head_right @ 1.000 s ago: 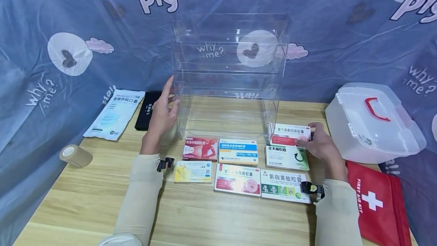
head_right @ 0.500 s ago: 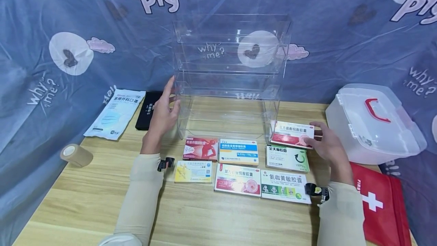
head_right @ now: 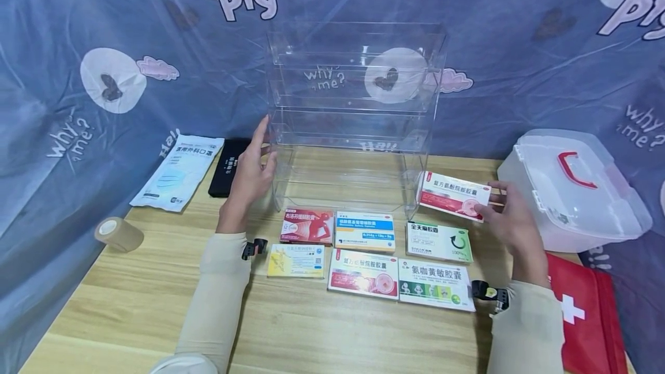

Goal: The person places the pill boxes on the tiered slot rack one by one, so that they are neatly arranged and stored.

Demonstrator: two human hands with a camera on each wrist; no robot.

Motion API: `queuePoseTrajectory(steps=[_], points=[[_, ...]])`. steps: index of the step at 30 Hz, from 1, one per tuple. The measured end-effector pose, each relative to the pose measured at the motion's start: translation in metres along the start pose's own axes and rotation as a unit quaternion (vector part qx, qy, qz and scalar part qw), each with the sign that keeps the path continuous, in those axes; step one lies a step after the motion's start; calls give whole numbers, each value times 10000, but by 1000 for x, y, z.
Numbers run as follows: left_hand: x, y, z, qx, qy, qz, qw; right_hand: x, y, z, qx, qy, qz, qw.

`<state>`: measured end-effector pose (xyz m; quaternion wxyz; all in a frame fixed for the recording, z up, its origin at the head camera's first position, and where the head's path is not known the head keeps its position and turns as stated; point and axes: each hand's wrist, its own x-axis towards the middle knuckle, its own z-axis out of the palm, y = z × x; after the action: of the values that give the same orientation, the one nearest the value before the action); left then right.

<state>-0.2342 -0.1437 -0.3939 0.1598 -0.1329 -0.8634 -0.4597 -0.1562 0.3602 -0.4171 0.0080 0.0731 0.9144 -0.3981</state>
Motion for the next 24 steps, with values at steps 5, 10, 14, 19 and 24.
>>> queuePoseTrajectory(steps=[5, 10, 14, 19, 24], points=[[0, 1, -1, 21, 11, 15, 10000, -3, -6, -4, 300, 323, -198, 9988], [1, 2, -2, 19, 18, 18, 10000, -7, -13, -9, 420, 528, -67, 9977], [1, 1, -2, 31, 17, -13, 10000, -11, -18, -13, 261, 683, 44, 9973], [0, 1, -3, -2, 7, -47, 10000, -18, -26, -18, 645, 899, 171, 9937], [0, 1, -2, 39, -18, -19, 10000, -24, -38, -23, 1779, 1218, 46, 9765]])
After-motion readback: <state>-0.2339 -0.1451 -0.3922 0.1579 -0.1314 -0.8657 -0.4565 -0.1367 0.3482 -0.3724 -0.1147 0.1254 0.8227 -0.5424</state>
